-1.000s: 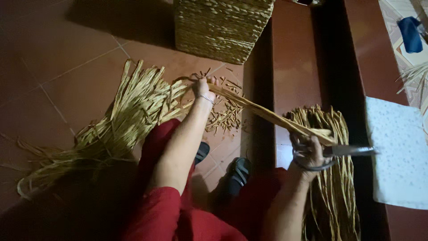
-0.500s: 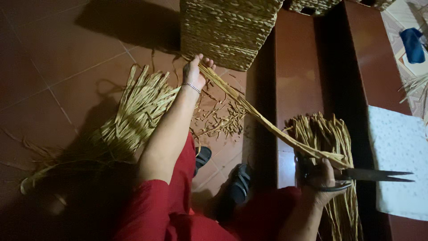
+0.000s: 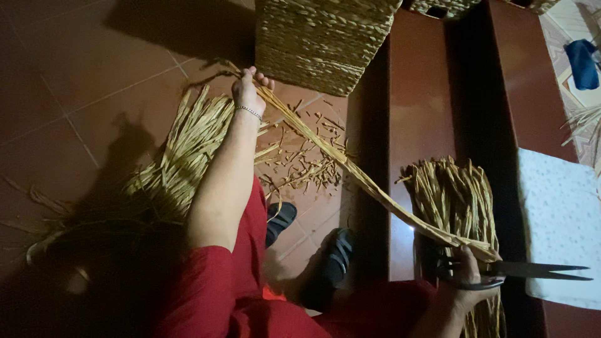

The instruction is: The person sits on the floor and trims dried palm-like leaves with scissors, cutting off ends and splitting strips, placing the trimmed pieces aside while preparing material near woven baskets.

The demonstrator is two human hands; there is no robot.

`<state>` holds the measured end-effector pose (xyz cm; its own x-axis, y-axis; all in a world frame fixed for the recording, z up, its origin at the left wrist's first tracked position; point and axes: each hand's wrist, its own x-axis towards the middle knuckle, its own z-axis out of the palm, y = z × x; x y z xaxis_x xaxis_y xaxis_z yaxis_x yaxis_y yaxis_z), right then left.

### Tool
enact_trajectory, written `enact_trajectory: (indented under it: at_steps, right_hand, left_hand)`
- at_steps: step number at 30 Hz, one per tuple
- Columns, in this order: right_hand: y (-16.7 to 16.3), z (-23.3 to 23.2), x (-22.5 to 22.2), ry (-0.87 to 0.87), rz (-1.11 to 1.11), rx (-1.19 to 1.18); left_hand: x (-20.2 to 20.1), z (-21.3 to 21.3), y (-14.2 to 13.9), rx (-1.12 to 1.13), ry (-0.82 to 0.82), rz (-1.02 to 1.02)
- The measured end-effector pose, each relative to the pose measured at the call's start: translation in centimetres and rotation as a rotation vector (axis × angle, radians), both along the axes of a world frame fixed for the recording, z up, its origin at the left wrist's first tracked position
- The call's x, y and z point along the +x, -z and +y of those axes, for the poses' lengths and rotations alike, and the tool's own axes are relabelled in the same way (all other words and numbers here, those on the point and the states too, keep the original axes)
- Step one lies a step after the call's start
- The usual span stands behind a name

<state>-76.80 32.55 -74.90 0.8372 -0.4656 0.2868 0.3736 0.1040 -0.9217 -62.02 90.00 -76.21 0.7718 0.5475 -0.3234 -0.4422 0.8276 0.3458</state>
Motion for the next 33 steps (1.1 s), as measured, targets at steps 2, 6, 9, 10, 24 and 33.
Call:
enact_trajectory:
  at_steps: [2,6,9,10,24,33]
  right_hand:
    - [-0.3,0.1,-0.4,0.038,0.035,-0.032]
    - [-0.5,-0.4,-0.8,0.049,0.080,-0.038]
    - [0.5,-1.5,-0.8,0.039,0.078,-0.059]
    - [1.0,-1.9,-0.8,0.035,0.072,-0.077]
    - [2.2,4.9,1.3,-0.194,0.732,-0.797]
    - [0.8,12.4,1.3,-0.290,0.461,-0.981]
  left_hand:
    - [-0.1,0.2,-0.1,0.014,-0.012,0.020]
    - [-0.1,1.3,0.1,0.022,-0.052,0.029]
    - [-0.4,2.6,0.3,0.039,-0.083,0.032]
    - [-0.6,2.9,0.2,0.047,-0.094,0.033]
    - [-3.8,-5.7,-5.0,0.957,0.478,0.095]
    - [-4.7,-13.8,-3.4,1.339,0.531,-0.083]
